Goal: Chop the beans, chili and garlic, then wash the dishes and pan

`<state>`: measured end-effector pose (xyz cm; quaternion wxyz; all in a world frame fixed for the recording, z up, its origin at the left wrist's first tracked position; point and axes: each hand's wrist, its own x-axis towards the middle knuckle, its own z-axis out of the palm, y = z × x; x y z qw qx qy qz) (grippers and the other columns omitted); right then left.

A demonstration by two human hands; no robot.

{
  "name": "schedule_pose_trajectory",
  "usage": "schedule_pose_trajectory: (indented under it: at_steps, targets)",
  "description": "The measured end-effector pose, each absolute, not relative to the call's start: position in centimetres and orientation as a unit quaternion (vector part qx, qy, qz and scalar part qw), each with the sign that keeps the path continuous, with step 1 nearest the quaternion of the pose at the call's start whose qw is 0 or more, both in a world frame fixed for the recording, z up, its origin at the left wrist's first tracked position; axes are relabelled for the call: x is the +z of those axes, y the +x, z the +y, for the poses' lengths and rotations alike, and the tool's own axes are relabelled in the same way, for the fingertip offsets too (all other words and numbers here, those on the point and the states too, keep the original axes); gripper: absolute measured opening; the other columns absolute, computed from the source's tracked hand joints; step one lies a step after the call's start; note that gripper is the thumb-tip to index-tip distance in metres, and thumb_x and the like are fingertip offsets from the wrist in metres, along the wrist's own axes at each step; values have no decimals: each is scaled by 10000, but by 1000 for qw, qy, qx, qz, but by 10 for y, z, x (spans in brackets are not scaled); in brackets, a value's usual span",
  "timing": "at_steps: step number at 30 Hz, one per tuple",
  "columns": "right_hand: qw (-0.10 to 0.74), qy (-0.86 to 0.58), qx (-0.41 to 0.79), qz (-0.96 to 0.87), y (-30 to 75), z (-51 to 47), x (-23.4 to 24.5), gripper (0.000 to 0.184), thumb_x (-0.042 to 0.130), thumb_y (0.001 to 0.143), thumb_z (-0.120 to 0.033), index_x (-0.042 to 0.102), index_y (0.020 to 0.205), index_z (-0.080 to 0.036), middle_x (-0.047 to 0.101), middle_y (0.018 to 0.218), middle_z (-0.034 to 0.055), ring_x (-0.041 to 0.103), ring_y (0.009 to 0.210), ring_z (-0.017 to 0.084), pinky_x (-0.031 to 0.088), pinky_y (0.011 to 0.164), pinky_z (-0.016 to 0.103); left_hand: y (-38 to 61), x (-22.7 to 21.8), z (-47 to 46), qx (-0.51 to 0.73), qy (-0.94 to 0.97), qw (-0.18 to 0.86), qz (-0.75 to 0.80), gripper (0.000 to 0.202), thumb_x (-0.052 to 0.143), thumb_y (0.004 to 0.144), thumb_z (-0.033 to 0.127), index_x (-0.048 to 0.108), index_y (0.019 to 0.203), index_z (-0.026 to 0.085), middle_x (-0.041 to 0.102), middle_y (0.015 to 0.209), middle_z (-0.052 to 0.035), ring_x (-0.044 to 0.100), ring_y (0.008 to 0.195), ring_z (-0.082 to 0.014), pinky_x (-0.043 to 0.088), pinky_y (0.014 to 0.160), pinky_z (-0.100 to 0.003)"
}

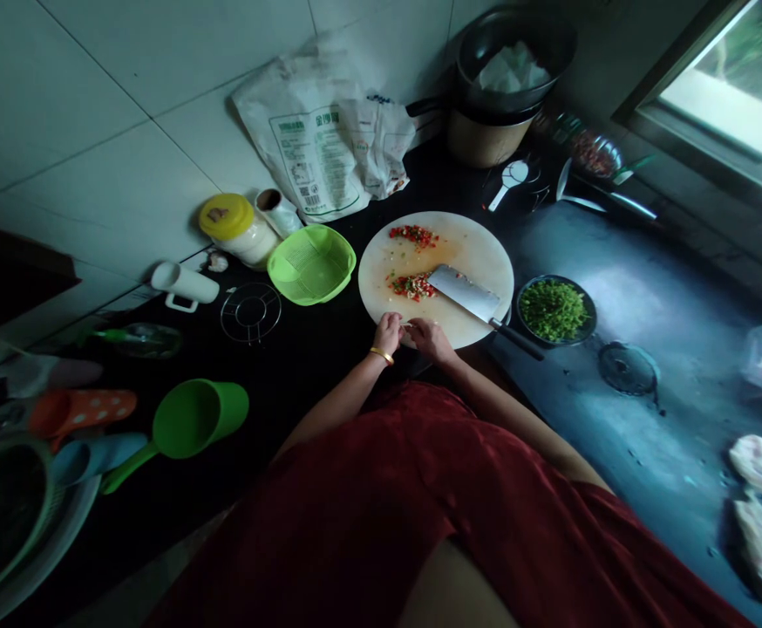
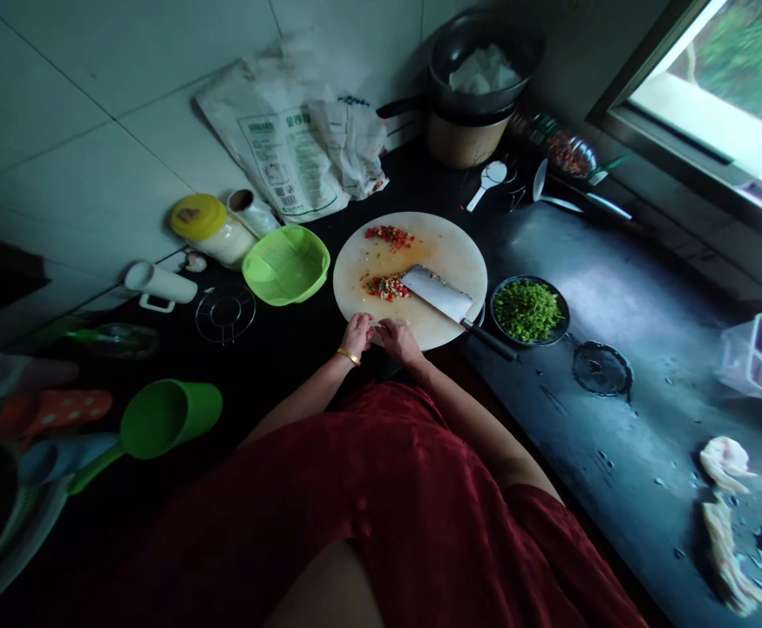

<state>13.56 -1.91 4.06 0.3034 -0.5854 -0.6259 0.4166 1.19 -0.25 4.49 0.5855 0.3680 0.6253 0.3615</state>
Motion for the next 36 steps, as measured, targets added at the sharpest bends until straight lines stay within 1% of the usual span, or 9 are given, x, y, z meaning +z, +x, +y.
schedule_pose_trajectory:
  at_steps: [4,7,10,14,18,23,27,31,36]
  targets:
    - [299,-613,415,-602,136,-17,38,248,504,863,-331,674,945,-169,659,791,63,589,762,171,450,770,289,-17,40,2,355,447,480,666,201,371,936,276,532,870,175,435,521,58,442,449,-80,361,496,-186]
    - [292,-645,403,-580,136,-18,37,301,515,864,-373,679,1018,-173,663,793,54,596,756,169,456,763,281,-63,37,-4,304,555,345,693,182,424,910,263,586,874,187,560,624,-3,559,609,-132,426,630,-237]
    - [244,-648,383,-611,140,-19,39,390,530,846,-295,597,1215,-188,647,750,32,590,738,171,453,782,287,-108,33,-16,210,614,213,730,139,494,856,221,630,866,195,656,889,-95,595,867,-222,441,795,-349]
    - [200,-658,274,-673,172,-29,54,504,449,871,-249,452,1365,-150,640,899,100,566,835,214,439,816,331,-120,34,-29,173,650,110,731,221,533,826,209,659,1006,218,552,1260,-136,488,1115,-314,395,898,-471]
    - [84,-737,84,-666,234,-51,67,508,423,857,-210,455,1361,-151,559,1111,185,489,993,301,398,836,416,-69,41,-28,205,755,142,606,277,479,872,215,660,1080,239,584,1175,-106,505,1058,-259,387,921,-408]
    - [-79,-723,71,-683,280,-49,60,697,465,793,-162,277,1464,-164,566,1098,199,524,955,300,402,780,389,10,39,-15,163,819,187,517,333,520,865,224,617,1184,225,602,1015,-101,533,950,-236,404,849,-356]
    - [-76,-674,165,-716,290,-32,55,787,496,754,-206,200,1474,-86,636,1035,181,599,872,263,428,741,331,39,30,-2,159,815,208,516,254,525,856,186,644,1081,193,598,982,-106,547,932,-232,419,839,-349]
    - [-32,-647,191,-738,300,-49,54,754,429,794,-227,162,1469,-26,679,903,157,624,716,235,451,669,317,41,26,-3,224,778,212,548,234,586,827,220,613,1056,181,600,1005,-110,549,970,-236,429,873,-362]
    - [27,-612,161,-774,300,-94,57,593,320,896,-253,253,1478,-165,662,900,103,607,682,188,454,634,281,12,26,-28,353,692,177,604,211,492,865,214,598,1036,153,606,1004,-123,559,964,-217,455,861,-348]
